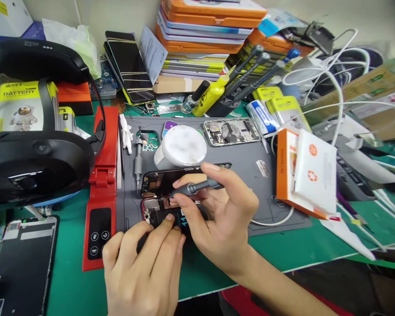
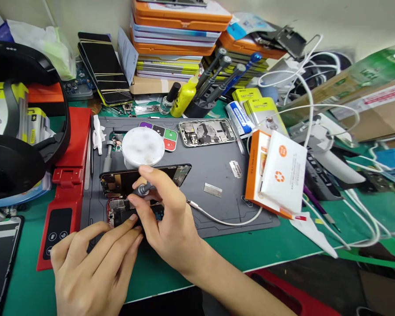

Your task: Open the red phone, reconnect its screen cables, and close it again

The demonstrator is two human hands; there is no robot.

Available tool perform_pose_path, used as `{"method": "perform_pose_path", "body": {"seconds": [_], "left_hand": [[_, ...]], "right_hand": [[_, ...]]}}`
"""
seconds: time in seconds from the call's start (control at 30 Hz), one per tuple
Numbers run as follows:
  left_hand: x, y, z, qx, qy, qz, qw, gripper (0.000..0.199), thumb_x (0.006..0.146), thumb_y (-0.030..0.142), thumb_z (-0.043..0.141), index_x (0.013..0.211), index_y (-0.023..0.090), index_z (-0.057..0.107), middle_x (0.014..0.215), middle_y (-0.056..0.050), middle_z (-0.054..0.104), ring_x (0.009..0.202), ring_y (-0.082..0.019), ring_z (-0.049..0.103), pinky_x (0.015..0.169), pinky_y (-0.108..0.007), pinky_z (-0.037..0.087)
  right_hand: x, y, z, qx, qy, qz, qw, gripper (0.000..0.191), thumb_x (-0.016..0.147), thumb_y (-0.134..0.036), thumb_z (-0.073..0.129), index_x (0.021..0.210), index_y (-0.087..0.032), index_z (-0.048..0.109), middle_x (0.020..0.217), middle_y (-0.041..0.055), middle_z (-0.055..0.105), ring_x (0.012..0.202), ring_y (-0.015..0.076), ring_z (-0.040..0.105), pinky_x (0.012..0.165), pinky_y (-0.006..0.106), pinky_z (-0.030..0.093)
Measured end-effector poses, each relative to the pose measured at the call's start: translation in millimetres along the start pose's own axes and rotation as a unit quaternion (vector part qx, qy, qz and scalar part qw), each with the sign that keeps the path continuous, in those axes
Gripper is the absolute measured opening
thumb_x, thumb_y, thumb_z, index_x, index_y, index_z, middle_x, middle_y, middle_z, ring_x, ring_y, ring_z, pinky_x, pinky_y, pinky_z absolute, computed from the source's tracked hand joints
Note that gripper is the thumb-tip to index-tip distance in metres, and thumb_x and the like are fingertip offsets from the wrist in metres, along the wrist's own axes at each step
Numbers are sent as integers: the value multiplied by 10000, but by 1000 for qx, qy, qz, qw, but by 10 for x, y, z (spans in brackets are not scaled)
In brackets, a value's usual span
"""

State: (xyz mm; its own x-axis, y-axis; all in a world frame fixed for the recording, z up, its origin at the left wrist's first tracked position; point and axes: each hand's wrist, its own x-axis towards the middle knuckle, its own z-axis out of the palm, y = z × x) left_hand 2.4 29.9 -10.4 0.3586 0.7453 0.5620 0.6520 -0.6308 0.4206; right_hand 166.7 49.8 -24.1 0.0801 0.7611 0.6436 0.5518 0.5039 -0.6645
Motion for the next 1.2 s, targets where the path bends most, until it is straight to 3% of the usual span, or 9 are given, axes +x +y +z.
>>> {"method": "perform_pose_path", "body": {"seconds": [0.13, 0.27, 0.47, 0.53, 0.63, 0.77, 0.9, 1.03, 1.2], "left_hand": [[-6, -4, 5, 7, 3, 5, 1000, 122, 1063, 163, 680, 1030, 182, 795, 1041, 49, 872, 988, -206, 658, 866, -398, 380], [-10, -8, 5, 4, 1, 0, 1000, 131, 1075, 172, 671, 1043, 189, 797, 1087, 66, 869, 981, -196, 660, 863, -397, 369], [1, 8, 5, 10, 8, -5, 1000, 147, 1086, 173, 663, 1062, 195, 806, 1090, 65, 868, 1037, -200, 679, 897, -401, 366], [13, 23, -2, 5, 20, -9, 1000, 147, 1082, 165, 669, 1043, 199, 806, 1051, 55, 870, 1033, -202, 683, 910, -406, 361], [40, 54, -25, 1, 45, -24, 999, 117, 1054, 163, 718, 1001, 214, 809, 983, 41, 867, 989, -210, 667, 919, -410, 354], [78, 80, -55, 7, 56, -34, 998, 110, 1022, 148, 758, 983, 231, 818, 922, 33, 851, 945, -213, 634, 922, -409, 352], [91, 60, -62, 17, 53, -26, 998, 103, 1029, 163, 754, 1008, 234, 826, 898, 38, 841, 919, -209, 621, 906, -407, 346], [71, 33, -56, 32, 39, -16, 999, 93, 1041, 166, 738, 1013, 215, 813, 915, 29, 840, 936, -213, 631, 909, -405, 359], [34, 30, -39, 22, 23, -6, 999, 126, 1064, 160, 701, 1011, 205, 806, 939, 31, 844, 955, -214, 669, 912, -412, 358]], "right_hand": [[-8, 9, -31, -31, -26, -46, 998, 817, 941, 5, 676, 1647, -328, 435, 1309, 80, 715, 1094, 217, 739, 820, 357, 724], [-75, 21, -57, 0, -33, -41, 999, 803, 966, -37, 509, 1700, -322, 347, 1476, 113, 635, 1309, 295, 672, 950, 538, 721], [-123, 48, -40, 12, -16, -22, 1000, 866, 942, -1, 563, 1705, -343, 338, 1535, 112, 591, 1374, 310, 641, 875, 479, 739], [-104, 47, -22, 2, -8, -37, 999, 867, 939, -22, 628, 1698, -338, 353, 1488, 116, 620, 1307, 303, 679, 908, 497, 730], [-57, 17, -2, -5, 14, -23, 1000, 865, 945, -11, 678, 1677, -359, 374, 1402, 105, 650, 1120, 228, 739, 834, 405, 737], [-30, -73, -50, 87, 69, 45, 993, 709, 1008, -29, 598, 1620, -346, 435, 1191, 66, 669, 950, 172, 736, 641, 274, 704], [-84, -151, -143, 165, 49, 73, 982, 638, 1037, -54, 549, 1608, -325, 458, 1069, 40, 688, 757, 136, 695, 595, 259, 672], [-134, -169, -161, 213, 24, 72, 974, 640, 1043, -55, 548, 1603, -351, 460, 1116, 40, 700, 781, 140, 699, 659, 306, 698], [-129, -110, -84, 147, 80, 62, 984, 690, 1013, -4, 572, 1600, -351, 468, 1135, 42, 687, 910, 147, 716, 693, 277, 700]]}}
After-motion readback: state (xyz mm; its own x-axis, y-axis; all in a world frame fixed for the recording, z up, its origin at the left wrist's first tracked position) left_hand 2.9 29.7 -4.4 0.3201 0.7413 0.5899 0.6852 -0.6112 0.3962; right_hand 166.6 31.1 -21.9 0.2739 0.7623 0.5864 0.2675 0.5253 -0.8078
